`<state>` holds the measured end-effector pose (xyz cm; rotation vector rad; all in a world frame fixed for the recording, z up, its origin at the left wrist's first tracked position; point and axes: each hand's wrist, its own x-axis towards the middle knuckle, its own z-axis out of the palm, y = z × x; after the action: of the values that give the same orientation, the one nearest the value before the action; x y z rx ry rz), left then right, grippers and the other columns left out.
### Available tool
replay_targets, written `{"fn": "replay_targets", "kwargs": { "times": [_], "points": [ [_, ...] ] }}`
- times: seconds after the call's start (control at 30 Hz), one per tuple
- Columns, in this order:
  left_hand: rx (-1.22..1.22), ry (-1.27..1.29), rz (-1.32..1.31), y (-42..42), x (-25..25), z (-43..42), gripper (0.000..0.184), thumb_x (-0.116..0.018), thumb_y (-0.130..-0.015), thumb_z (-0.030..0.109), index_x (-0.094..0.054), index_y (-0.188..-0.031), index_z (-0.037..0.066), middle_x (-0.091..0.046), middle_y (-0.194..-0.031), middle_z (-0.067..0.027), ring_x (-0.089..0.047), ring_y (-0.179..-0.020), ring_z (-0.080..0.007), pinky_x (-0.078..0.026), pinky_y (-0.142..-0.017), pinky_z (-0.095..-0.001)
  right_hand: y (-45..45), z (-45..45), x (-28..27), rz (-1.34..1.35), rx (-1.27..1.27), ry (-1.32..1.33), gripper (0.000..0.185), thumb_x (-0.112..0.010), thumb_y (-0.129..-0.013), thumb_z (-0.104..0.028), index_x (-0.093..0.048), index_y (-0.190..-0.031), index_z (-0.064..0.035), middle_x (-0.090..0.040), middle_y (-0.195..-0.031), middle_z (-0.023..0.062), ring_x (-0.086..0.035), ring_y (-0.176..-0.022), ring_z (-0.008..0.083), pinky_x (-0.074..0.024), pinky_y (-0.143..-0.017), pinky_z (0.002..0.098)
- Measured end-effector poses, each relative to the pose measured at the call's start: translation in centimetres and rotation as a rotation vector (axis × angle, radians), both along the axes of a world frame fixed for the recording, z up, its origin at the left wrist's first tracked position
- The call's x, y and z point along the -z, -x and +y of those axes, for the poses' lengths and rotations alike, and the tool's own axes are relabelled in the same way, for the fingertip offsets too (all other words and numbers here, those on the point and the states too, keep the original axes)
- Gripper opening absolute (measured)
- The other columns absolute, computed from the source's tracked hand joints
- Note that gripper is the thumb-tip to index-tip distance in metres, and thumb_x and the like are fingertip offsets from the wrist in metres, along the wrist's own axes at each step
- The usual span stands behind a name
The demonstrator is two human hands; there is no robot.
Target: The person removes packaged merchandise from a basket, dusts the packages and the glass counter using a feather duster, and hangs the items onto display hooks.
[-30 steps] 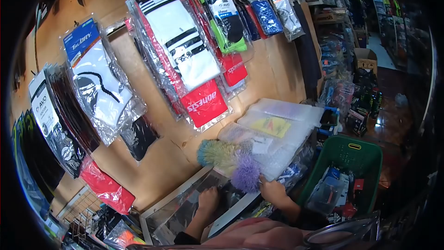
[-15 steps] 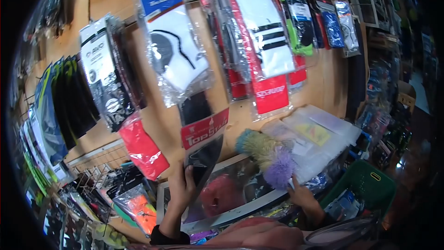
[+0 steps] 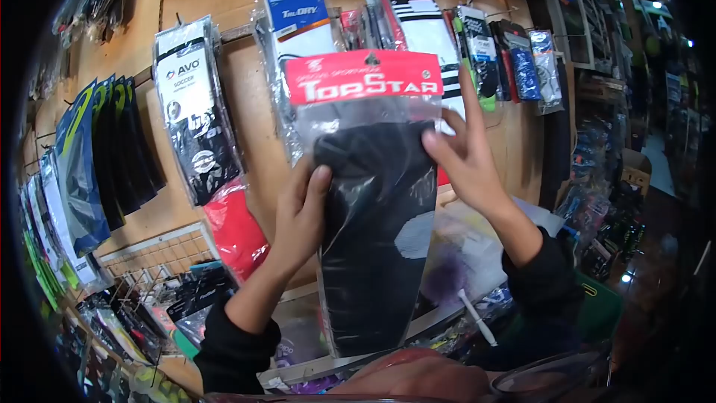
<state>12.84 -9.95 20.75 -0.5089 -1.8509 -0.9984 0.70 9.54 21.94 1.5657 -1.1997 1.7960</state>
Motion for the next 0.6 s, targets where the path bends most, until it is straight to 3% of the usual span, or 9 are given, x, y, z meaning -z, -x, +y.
{"fn": "replay_targets", "kwargs": {
  "times": [0.1, 0.17, 0.2, 0.27, 0.43, 0.47, 0.53, 0.57, 0.6],
  "points": [
    [0.213, 0.013, -0.053, 3.6, -2.9, 0.9, 0.029, -0.045, -0.100, 0.022, -0.053, -0.114, -0.002, -0.060, -0.101, -0.0051, -0.052, -0.094, -0.0090, -0.040, -0.084, -0.0234, 1.9, -0.5, -4.2, 0.131, 0.074, 0.274, 0.062, -0.056, -0.089, -0.002, -0.029, -0.145, -0.0083, -0.051, -0.131, 0.0117, -0.055, -0.101, 0.0112, -0.0468, -0.080, 0.0234],
    [0.355, -0.016, -0.065, 5.6, -4.7, 1.9, 0.033, -0.046, -0.099, 0.023, -0.049, -0.121, -0.002, -0.061, -0.109, -0.0081, -0.054, -0.102, -0.0120, -0.041, -0.091, -0.0259, 3.1, 1.3, -6.4, 0.107, 0.231, 0.140, 0.043, -0.053, -0.089, 0.000, -0.051, -0.131, -0.0041, -0.058, -0.125, 0.0077, -0.056, -0.100, 0.0085, -0.0469, -0.080, 0.0220],
    [0.377, -0.027, 0.004, 6.4, -5.6, 2.8, 0.036, -0.048, -0.098, 0.021, -0.042, -0.125, -0.002, -0.060, -0.111, -0.0095, -0.054, -0.103, -0.0125, -0.042, -0.091, -0.0263, 3.1, 1.2, -7.1, 0.014, 0.092, 0.200, 0.036, -0.052, -0.088, 0.000, -0.058, -0.124, -0.0033, -0.060, -0.122, 0.0070, -0.057, -0.098, 0.0077, -0.0470, -0.081, 0.0216],
    [0.401, -0.042, 0.080, 8.3, -7.6, 3.7, 0.041, -0.050, -0.097, 0.019, -0.036, -0.130, -0.002, -0.059, -0.113, -0.0109, -0.054, -0.104, -0.0129, -0.043, -0.090, -0.0266, 5.2, 1.4, -8.5, 0.051, 0.127, 0.213, 0.040, -0.053, -0.088, 0.000, -0.056, -0.127, -0.0044, -0.060, -0.121, 0.0063, -0.057, -0.091, 0.0069, -0.0466, -0.079, 0.0215],
    [0.088, -0.014, 0.381, 15.3, -13.4, 4.7, 0.068, -0.058, -0.092, 0.012, -0.013, -0.143, 0.004, -0.051, -0.127, -0.0177, -0.054, -0.112, -0.0187, -0.045, -0.092, -0.0284, 9.9, 2.3, -13.7, -0.037, 0.213, 0.203, 0.045, -0.056, -0.086, -0.001, -0.055, -0.130, -0.0080, -0.063, -0.107, 0.0049, -0.046, -0.072, 0.0055, -0.0432, -0.071, 0.0208],
    [0.088, -0.017, 0.383, 16.1, -14.5, 4.9, 0.068, -0.058, -0.092, 0.012, -0.013, -0.143, 0.004, -0.051, -0.127, -0.0177, -0.054, -0.112, -0.0187, -0.045, -0.092, -0.0284, 11.2, 2.3, -14.7, -0.032, 0.241, 0.193, 0.044, -0.056, -0.086, -0.002, -0.055, -0.130, -0.0072, -0.063, -0.108, 0.0079, -0.050, -0.076, 0.0071, -0.0441, -0.074, 0.0218],
    [0.071, 0.128, 0.394, 17.1, -16.9, 5.1, 0.071, -0.059, -0.084, 0.010, -0.021, -0.143, 0.002, -0.042, -0.134, -0.0249, -0.044, -0.125, -0.0282, -0.033, -0.105, -0.0341, 13.8, 2.2, -16.5, -0.023, 0.265, 0.185, 0.043, -0.057, -0.087, -0.003, -0.055, -0.130, -0.0063, -0.064, -0.109, 0.0109, -0.055, -0.081, 0.0088, -0.0449, -0.076, 0.0228],
    [0.069, 0.130, 0.400, 18.1, -18.3, 4.8, 0.071, -0.059, -0.084, 0.010, -0.021, -0.143, 0.002, -0.042, -0.134, -0.0249, -0.044, -0.125, -0.0282, -0.033, -0.105, -0.0341, 14.7, 1.9, -17.4, 0.000, 0.257, 0.182, 0.043, -0.056, -0.088, -0.004, -0.053, -0.131, -0.0047, -0.061, -0.117, 0.0105, -0.055, -0.093, 0.0109, -0.0448, -0.082, 0.0236],
    [-0.124, 0.198, 0.357, 19.0, -19.8, 4.4, 0.066, -0.058, -0.083, 0.013, -0.030, -0.141, 0.003, -0.041, -0.136, -0.0254, -0.043, -0.127, -0.0318, -0.033, -0.106, -0.0353, 15.5, 1.7, -18.4, 0.024, 0.247, 0.181, 0.043, -0.055, -0.089, -0.004, -0.052, -0.132, -0.0031, -0.058, -0.124, 0.0101, -0.056, -0.104, 0.0131, -0.0448, -0.087, 0.0244]
  ]
}}
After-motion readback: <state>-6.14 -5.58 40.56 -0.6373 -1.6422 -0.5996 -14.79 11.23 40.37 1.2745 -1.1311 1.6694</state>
